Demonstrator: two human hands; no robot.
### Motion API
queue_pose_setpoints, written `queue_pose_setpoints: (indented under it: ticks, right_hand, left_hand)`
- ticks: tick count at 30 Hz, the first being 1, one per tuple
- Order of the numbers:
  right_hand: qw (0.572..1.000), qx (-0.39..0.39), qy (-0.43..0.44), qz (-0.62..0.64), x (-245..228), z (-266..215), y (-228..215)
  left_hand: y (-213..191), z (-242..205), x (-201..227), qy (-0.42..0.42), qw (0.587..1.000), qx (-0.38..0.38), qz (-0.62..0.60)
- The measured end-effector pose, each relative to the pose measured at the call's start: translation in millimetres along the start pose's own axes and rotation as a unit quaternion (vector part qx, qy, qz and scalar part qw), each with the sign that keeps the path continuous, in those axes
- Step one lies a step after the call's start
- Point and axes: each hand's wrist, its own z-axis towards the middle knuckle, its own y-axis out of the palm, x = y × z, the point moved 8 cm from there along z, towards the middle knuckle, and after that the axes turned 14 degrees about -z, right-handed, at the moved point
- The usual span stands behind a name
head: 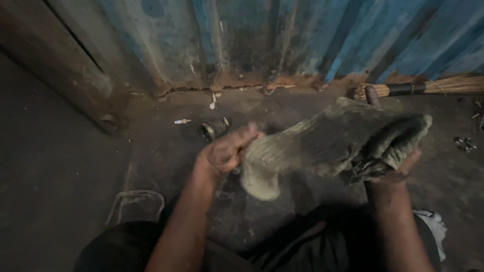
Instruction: The person handles several metal automotive components, wiping grease and residue off their hands and the parts with a cloth.
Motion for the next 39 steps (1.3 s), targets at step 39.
queue_pose_setpoints:
  ticks: [39]
  right_hand:
    - [0.879,-0.257,0.230,0.329,4.8,-12.0,82.4]
  left_hand:
    - [96.4,30.5,-0.9,0.114,0.993,-0.036,0.002]
